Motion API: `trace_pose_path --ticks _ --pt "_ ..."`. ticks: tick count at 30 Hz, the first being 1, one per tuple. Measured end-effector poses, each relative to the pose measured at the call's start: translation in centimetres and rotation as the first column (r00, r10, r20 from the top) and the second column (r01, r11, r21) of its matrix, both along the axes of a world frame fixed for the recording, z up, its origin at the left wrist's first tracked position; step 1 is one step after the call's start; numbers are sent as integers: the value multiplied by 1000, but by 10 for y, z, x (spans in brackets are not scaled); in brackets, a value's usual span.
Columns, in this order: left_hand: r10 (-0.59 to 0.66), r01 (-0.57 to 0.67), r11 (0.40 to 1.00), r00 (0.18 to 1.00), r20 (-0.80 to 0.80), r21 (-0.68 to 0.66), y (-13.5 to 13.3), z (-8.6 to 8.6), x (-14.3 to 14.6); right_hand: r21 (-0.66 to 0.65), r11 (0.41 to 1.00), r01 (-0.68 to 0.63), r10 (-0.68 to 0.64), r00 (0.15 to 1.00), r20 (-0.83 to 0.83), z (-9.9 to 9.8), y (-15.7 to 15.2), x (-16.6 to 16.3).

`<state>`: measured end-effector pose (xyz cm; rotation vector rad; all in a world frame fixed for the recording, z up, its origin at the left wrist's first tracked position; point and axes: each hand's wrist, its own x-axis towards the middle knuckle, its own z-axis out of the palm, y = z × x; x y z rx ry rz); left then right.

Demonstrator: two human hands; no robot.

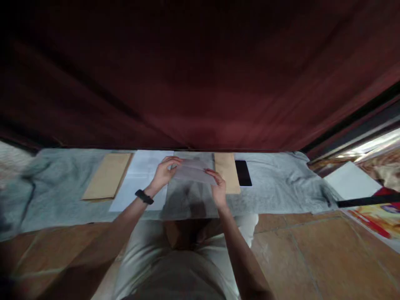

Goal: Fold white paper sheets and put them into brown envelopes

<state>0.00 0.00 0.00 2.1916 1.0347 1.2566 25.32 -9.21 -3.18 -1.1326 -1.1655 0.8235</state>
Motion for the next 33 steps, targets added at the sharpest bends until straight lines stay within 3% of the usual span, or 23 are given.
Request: trace_pose_path --ticks 7,12,17,20,26,31,33 --pt "-24 14 999 982 -189 -53 -33 -52 -12 -16 1000 -13 16 982 191 -41 -26 -7" --pt "-86 60 995 936 -342 -84 -57 -76 -23 -7 993 -119 109 884 454 -64 -51 -3" --pt "-138 75 986 875 -465 -151 -88 -82 -26 -44 976 -215 189 721 667 -71 -67 6" --pt "-154 67 979 866 -476 -194 -107 -85 -26 -51 973 -226 192 666 721 -73 -71 8" --pt "-229 121 958 869 -439 -261 -136 -86 -32 -40 959 -279 216 635 742 -74 -81 12" --pt "-230 140 960 889 -396 -244 -139 -85 -33 -21 947 -321 232 638 734 -74 -87 18" --pt "-175 98 966 930 -324 -240 -137 -86 -31 -30 953 -302 230 654 721 -72 -85 18"
